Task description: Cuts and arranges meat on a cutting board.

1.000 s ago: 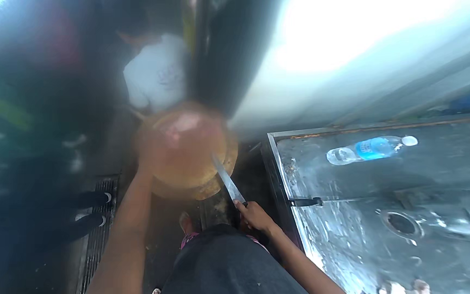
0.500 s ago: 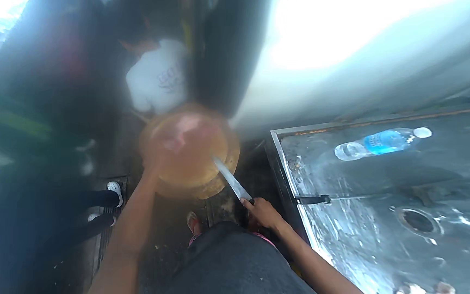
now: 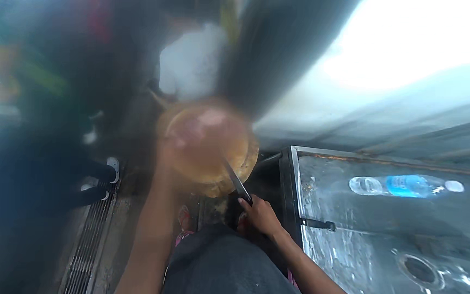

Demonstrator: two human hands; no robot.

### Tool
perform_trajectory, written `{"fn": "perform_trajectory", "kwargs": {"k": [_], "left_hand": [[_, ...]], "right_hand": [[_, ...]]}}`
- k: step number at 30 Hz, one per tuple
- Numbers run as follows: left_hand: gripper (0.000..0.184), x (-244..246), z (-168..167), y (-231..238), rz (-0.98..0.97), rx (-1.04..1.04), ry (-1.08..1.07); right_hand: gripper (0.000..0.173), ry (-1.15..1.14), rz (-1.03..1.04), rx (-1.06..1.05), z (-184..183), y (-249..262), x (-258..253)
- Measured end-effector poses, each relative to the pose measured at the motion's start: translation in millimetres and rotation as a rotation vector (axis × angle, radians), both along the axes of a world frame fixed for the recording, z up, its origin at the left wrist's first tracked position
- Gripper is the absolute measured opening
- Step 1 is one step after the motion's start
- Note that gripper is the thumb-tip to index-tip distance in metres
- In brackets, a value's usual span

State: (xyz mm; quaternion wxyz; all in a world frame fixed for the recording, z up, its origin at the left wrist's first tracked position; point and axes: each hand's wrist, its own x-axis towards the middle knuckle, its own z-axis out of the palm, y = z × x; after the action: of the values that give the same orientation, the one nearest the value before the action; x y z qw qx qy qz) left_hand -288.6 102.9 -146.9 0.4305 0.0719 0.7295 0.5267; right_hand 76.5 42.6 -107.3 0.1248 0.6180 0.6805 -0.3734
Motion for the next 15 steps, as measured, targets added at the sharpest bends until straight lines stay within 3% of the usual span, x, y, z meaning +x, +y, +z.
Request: {"fn": "perform_trajectory", "kwargs": {"k": [5, 9, 15], "left_hand": [[0.039, -1.9, -11.8, -24.3, -0.036, 0.010, -0.054], [0.041, 0.6, -14.1, -32.9, 0.026, 0.066, -0.096], [0.035, 0.2, -19.8, -39.1, -0.076, -0.037, 0.196]], "right_hand": [[0.044, -0.071, 0.186, -0.047, 31.1, 4.1, -55.8], [0.043, -0.119, 0.270, -0.051, 34.0, 14.4, -97.1], [0.044, -0.185, 0.379, -0.048, 24.1, 29.1, -141.4]]}}
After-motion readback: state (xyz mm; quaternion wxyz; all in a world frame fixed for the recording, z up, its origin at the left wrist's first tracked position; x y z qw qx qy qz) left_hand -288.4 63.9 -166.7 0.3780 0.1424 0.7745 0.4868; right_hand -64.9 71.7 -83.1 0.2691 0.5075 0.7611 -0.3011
